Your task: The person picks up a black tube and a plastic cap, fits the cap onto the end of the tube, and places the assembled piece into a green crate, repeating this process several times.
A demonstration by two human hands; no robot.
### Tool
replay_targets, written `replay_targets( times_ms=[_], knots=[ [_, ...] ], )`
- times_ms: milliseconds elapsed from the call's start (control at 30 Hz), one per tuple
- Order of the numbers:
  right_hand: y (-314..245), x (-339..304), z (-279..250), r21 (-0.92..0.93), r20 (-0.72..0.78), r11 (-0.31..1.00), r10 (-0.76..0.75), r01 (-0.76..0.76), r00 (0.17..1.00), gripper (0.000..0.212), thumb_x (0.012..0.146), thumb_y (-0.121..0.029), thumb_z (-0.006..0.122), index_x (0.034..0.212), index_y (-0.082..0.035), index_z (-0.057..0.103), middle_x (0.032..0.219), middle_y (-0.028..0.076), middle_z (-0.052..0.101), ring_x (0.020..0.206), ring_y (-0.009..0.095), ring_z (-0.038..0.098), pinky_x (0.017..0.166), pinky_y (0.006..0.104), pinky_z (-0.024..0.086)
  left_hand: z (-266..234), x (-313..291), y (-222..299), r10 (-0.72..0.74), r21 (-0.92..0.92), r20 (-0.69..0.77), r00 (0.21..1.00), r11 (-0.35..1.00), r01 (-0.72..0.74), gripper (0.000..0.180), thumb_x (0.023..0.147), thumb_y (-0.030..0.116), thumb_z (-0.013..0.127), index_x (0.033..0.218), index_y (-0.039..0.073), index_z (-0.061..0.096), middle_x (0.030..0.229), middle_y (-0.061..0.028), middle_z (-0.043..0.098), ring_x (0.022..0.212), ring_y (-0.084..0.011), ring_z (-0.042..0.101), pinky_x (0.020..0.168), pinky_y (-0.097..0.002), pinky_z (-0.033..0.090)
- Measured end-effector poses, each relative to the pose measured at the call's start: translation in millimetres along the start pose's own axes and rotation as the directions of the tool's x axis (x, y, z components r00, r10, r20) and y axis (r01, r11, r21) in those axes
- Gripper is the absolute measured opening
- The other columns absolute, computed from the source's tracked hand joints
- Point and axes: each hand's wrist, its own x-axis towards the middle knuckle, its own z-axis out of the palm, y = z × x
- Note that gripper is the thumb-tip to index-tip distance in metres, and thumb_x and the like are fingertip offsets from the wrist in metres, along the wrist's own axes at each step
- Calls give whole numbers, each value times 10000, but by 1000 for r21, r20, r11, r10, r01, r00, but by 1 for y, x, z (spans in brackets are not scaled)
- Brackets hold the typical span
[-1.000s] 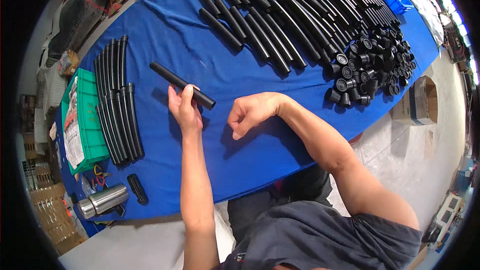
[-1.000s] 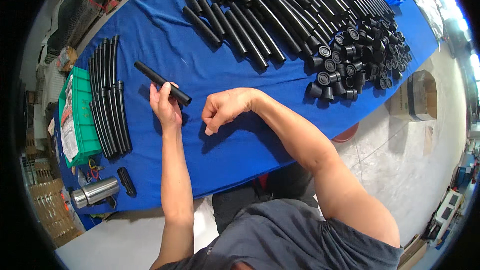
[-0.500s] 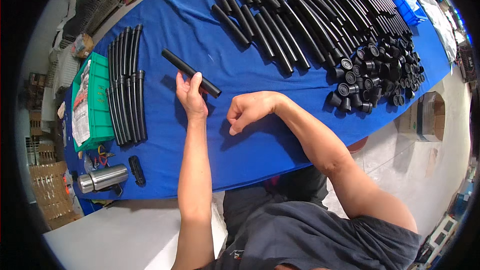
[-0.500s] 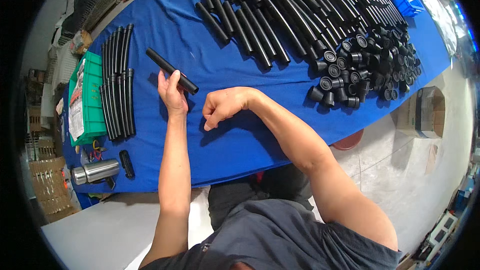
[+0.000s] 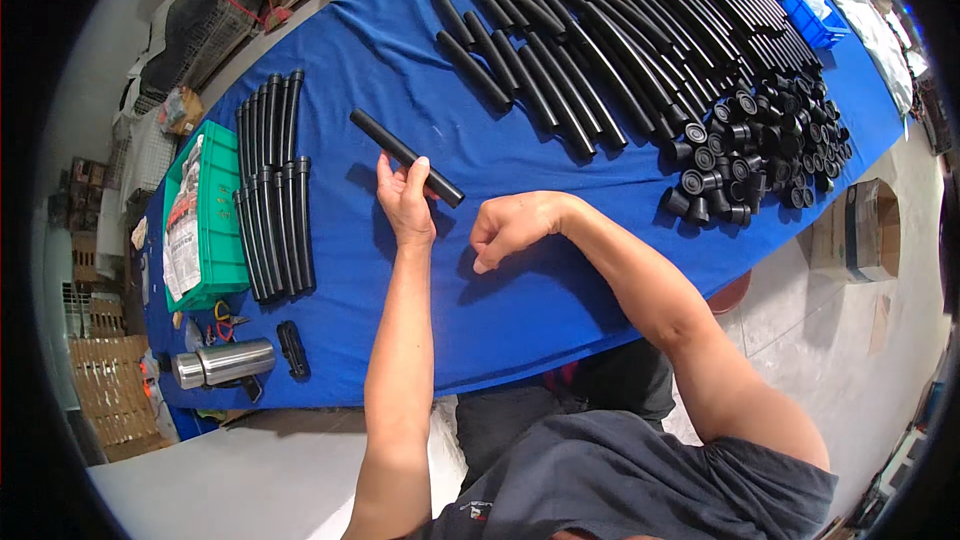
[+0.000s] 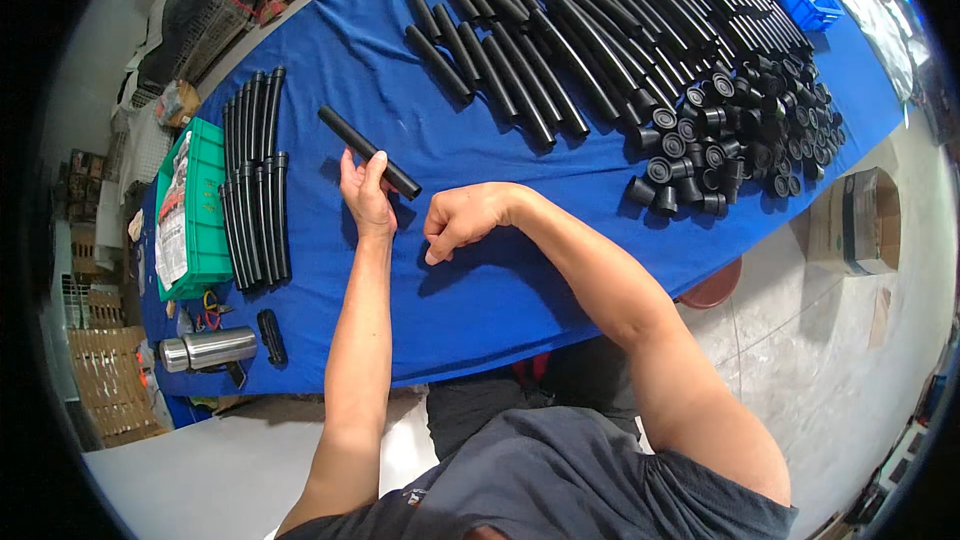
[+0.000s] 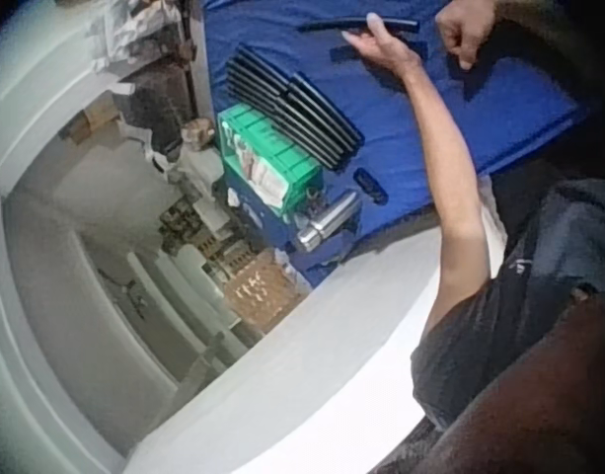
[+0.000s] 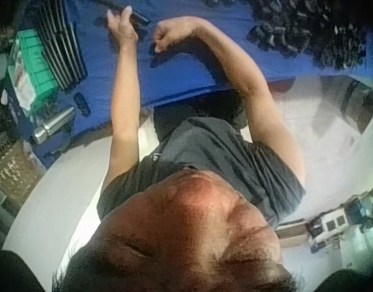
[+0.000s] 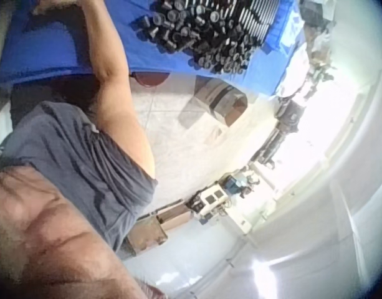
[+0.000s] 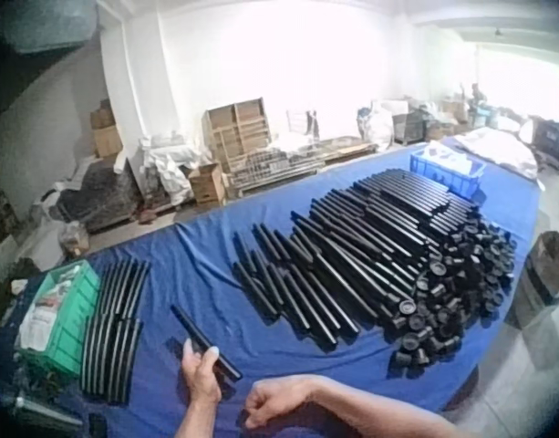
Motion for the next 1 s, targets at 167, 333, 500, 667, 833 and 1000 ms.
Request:
replay_targets(
  times_ms=[167,333,500,667,833,1000],
  knots=[
    [-1,2,1,43,-34,998,-33,35,999,321,833,-322,714,691,-37,668,528,-48,480,456,64,417,426,268,300,-4,1,5,6,24,23,1000,1000,-6,590,869,74,661,1370,-35,369,809,-46,598,580,-80,539,465,-214,437],
    [-7,2,1,28,-28,999,-33,34,999,319,832,-317,716,688,-37,670,536,-46,495,458,64,419,431,261,306,-1,0,3,6,36,9,1000,999,-6,617,868,86,667,1383,-41,351,804,-53,604,568,-83,543,463,-216,437],
    [-1,-6,7,74,-77,997,-16,21,997,308,859,-299,691,718,-27,659,575,-17,543,527,78,479,495,290,379,-2,-3,1,4,74,39,999,997,-7,632,872,93,663,1393,-46,335,790,-52,601,569,-91,548,457,-219,435],
    [-28,-57,25,-378,-592,926,-231,-13,772,254,840,-251,690,915,-10,665,816,152,655,767,294,666,686,392,511,-6,-6,-1,25,10,-20,999,1000,-25,593,876,42,631,1390,-44,348,855,-64,603,611,-94,565,469,-209,456],
    [-41,-177,37,-468,-839,575,-49,-671,542,345,823,-203,687,1120,-53,599,1022,130,591,944,300,640,748,433,539,-2,-7,4,44,25,18,999,999,-44,600,874,45,640,1392,-43,351,848,-60,607,614,-88,564,471,-210,451],
    [-4,-205,41,-577,-794,186,101,-795,600,168,813,-73,591,973,-34,622,980,128,582,938,281,627,697,383,578,-1,-2,-2,40,30,46,998,999,-41,613,875,65,657,1391,-36,343,842,-54,606,614,-91,558,469,-220,435]
  ],
)
